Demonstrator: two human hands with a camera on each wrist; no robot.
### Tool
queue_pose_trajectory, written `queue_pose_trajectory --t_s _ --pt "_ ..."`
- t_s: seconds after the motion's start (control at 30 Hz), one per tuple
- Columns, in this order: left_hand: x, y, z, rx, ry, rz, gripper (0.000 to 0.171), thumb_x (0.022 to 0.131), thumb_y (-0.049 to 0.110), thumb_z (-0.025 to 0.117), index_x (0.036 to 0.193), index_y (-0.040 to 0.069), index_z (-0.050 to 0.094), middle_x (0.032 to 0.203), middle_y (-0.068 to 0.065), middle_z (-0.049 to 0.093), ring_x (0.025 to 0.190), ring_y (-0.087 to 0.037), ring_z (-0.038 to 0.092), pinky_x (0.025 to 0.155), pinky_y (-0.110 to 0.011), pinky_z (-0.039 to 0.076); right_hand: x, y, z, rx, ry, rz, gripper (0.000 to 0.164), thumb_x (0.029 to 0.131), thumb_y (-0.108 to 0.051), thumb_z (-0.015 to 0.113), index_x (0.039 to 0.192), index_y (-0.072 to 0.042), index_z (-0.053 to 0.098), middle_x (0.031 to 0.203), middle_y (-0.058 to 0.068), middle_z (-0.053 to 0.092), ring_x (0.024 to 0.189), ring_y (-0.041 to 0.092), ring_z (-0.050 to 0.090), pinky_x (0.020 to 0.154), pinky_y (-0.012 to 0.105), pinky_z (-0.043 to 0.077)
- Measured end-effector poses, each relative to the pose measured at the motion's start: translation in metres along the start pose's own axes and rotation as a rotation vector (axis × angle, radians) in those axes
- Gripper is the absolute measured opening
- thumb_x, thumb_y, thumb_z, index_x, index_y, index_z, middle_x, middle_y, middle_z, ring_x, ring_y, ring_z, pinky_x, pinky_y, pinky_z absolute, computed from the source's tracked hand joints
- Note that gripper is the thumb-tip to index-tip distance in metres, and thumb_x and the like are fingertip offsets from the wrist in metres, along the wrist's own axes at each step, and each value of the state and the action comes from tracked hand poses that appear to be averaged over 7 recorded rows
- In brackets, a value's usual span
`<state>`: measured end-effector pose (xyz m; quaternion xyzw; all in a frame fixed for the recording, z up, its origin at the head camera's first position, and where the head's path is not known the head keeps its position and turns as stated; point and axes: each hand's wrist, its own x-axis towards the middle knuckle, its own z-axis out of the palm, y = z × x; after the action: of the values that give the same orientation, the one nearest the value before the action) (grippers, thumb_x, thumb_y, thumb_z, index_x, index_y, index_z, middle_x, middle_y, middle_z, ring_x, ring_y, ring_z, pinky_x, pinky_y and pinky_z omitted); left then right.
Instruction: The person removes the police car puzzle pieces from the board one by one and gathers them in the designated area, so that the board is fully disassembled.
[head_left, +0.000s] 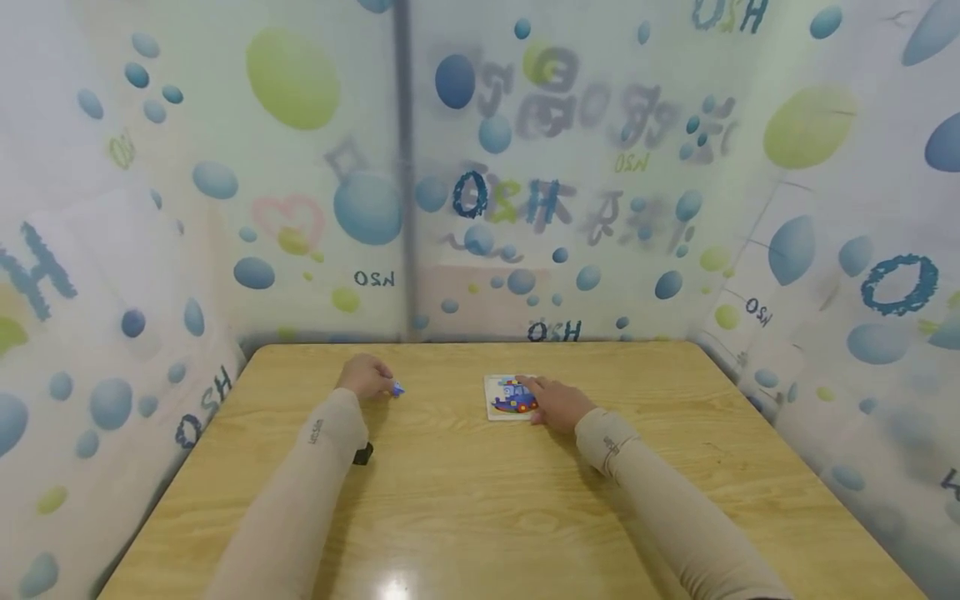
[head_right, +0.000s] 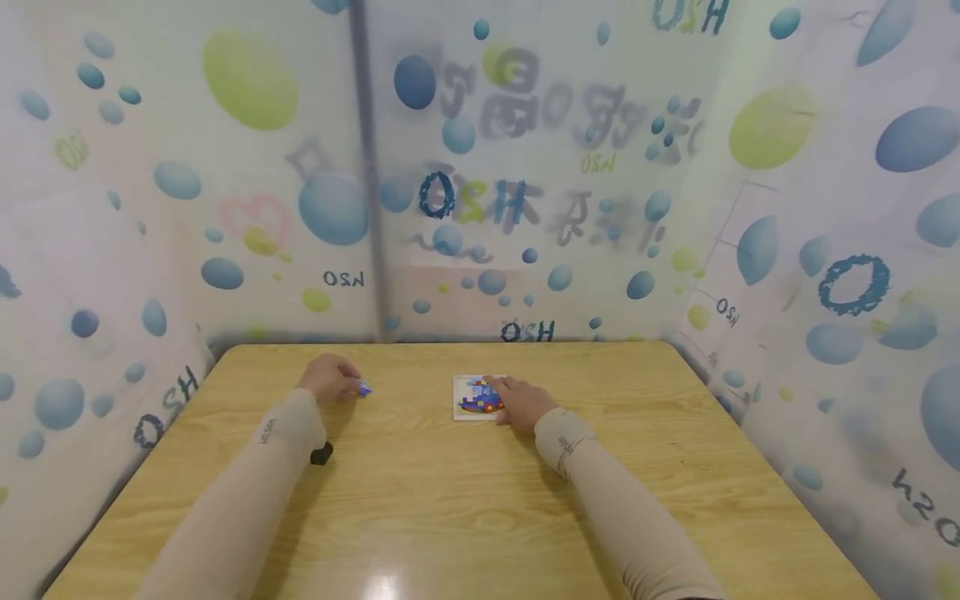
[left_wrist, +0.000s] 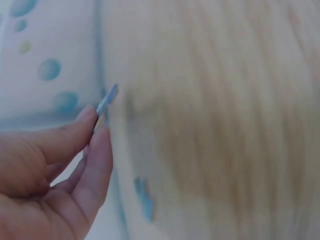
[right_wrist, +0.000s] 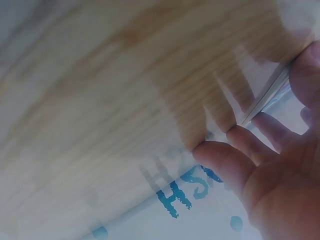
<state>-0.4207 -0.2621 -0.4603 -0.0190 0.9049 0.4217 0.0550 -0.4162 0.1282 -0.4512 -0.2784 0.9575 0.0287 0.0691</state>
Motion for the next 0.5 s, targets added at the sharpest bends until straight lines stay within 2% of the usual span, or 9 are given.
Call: queue_pose_trajectory --t_s 0.17,0.27,0.33,0.5 --pt "-0.025 -0.008 -0.029 -0.048 -0.074 0.028 0.022 0.094 0.009 0.072 0.111 -0.005 0.068 0.107 -0.020 0.069 0.089 -0.030 0.071 0.080 -0.040 0.059 0.002 -0.001 0.002 0.000 0.000 -0.009 0.076 0.097 -0.035 0.067 0.160 -0.013 0.029 0.154 0.020 0.044 0.135 0.040 0.050 0.107 0.054 0.045" --pt "-0.037 -0.019 -0.039 -0.095 -0.100 0.032 0.021 0.094 0.006 0.072 0.110 -0.007 0.067 0.108 -0.022 0.067 0.091 -0.029 0.070 0.081 -0.038 0.060 0.003 0.000 0.003 0.004 -0.008 -0.008 0.077 0.097 -0.035 0.068 0.160 -0.013 0.029 0.154 0.021 0.043 0.135 0.040 0.049 0.107 0.054 0.044" --pt "-0.044 -0.025 -0.044 -0.119 -0.123 0.018 0.019 0.093 0.003 0.072 0.108 -0.008 0.067 0.107 -0.022 0.067 0.090 -0.027 0.070 0.080 -0.035 0.060 0.004 0.001 0.003 0.009 -0.009 -0.004 0.078 0.097 -0.035 0.069 0.160 -0.014 0.029 0.154 0.021 0.043 0.135 0.041 0.049 0.107 0.054 0.045" --pt "-0.058 -0.034 -0.049 -0.111 -0.179 -0.074 0.015 0.093 0.005 0.073 0.104 -0.004 0.068 0.103 -0.017 0.066 0.081 -0.020 0.069 0.078 -0.033 0.059 0.004 0.003 0.004 0.011 -0.009 0.001 0.080 0.097 -0.035 0.069 0.161 -0.014 0.027 0.153 0.021 0.044 0.133 0.041 0.051 0.107 0.054 0.045"
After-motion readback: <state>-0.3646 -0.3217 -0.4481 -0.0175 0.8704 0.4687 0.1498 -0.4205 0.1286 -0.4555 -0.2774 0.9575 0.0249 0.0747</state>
